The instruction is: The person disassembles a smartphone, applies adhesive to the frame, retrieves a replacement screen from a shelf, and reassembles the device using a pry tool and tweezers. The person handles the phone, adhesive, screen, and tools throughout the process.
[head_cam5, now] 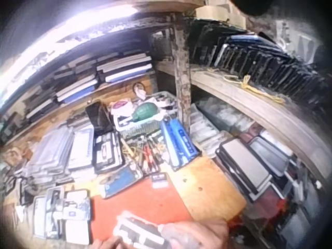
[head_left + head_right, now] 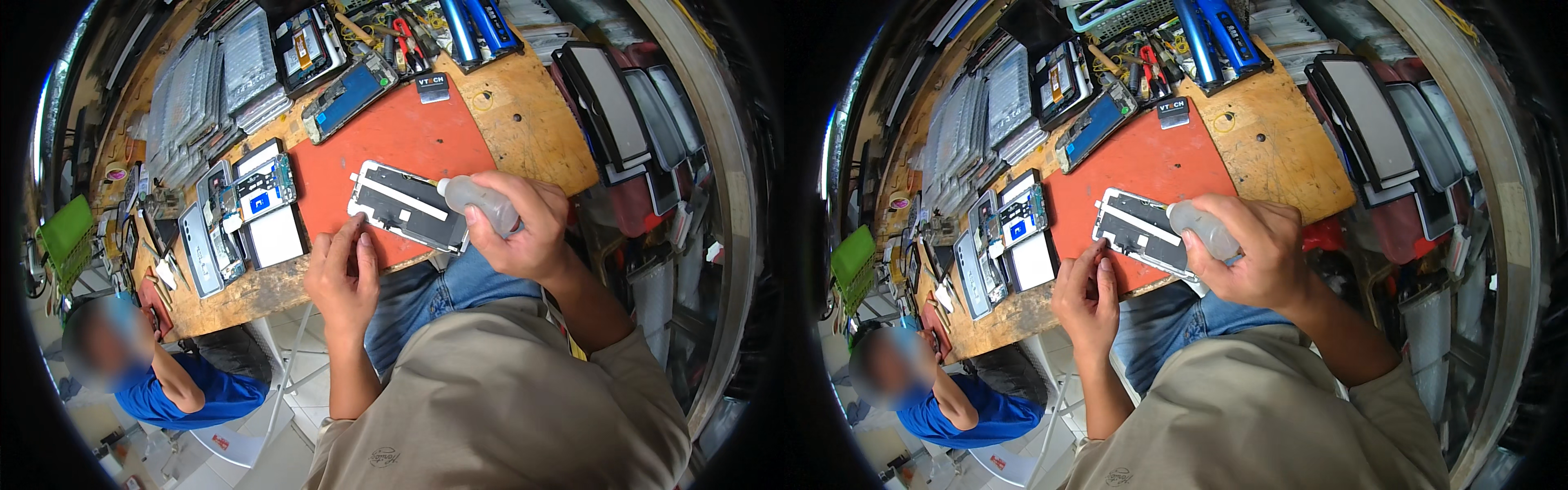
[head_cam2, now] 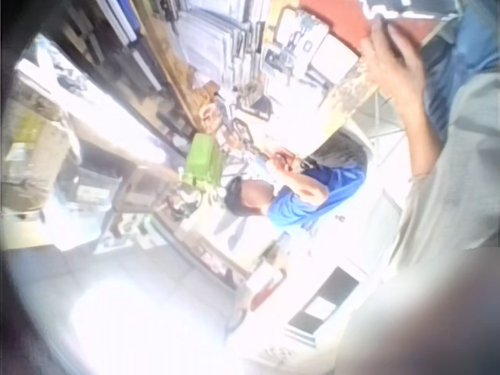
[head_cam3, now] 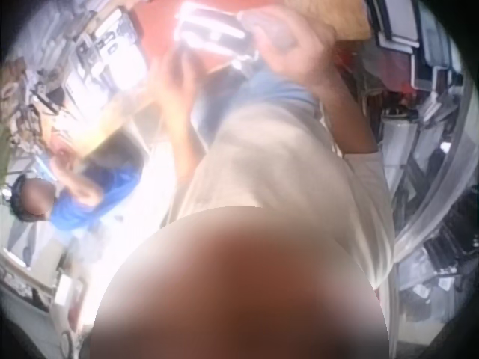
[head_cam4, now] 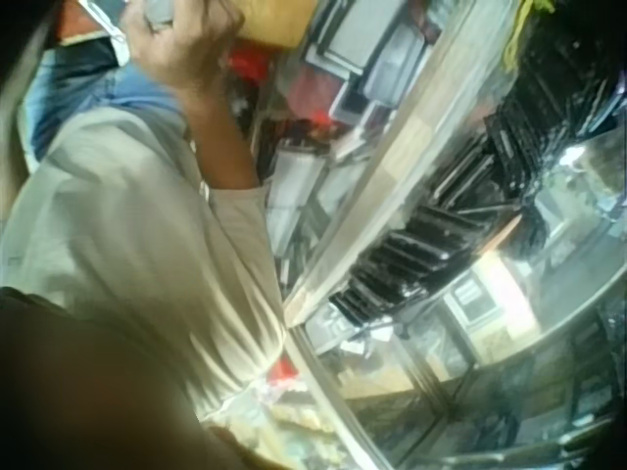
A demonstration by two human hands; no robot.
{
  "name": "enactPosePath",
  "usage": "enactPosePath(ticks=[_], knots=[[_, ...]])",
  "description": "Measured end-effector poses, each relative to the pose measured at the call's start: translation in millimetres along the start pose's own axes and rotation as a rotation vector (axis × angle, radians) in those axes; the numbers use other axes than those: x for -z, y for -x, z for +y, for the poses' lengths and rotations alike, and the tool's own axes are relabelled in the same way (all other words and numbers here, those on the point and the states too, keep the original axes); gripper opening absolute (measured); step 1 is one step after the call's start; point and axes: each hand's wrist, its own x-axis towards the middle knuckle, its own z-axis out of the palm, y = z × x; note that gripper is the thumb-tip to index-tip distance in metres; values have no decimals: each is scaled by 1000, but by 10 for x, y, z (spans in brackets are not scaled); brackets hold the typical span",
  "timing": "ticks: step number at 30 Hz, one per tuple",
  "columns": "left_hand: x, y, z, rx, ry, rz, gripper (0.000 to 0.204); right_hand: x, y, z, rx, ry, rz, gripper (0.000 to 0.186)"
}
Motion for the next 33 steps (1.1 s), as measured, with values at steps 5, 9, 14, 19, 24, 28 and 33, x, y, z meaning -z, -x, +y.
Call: enactPosePath(ticks=[5,9,14,19,24,28,33], knots=[[-4,-3,-13,-22,-5,7,24,-89,-33,27,-23,-16,-17,33],[-7,-1,-11,-9,13,7,23,-180,-73,55,-23,-35,-7,34],[-5,-6,-10,12,30,-5,23,-221,-109,59,-5,-16,-12,35],[0,-9,-7,1,5,-5,23,-246,-133,58,15,-26,-1,36],[-6,-17,-2,-10,6,5,23,-311,-139,52,22,-49,-5,36],[-7,-16,-1,-12,0,7,23,-341,-154,45,33,-28,-6,36],[-18,-14,-9,-21,-1,15,23,-349,-180,33,31,-25,-18,36]])
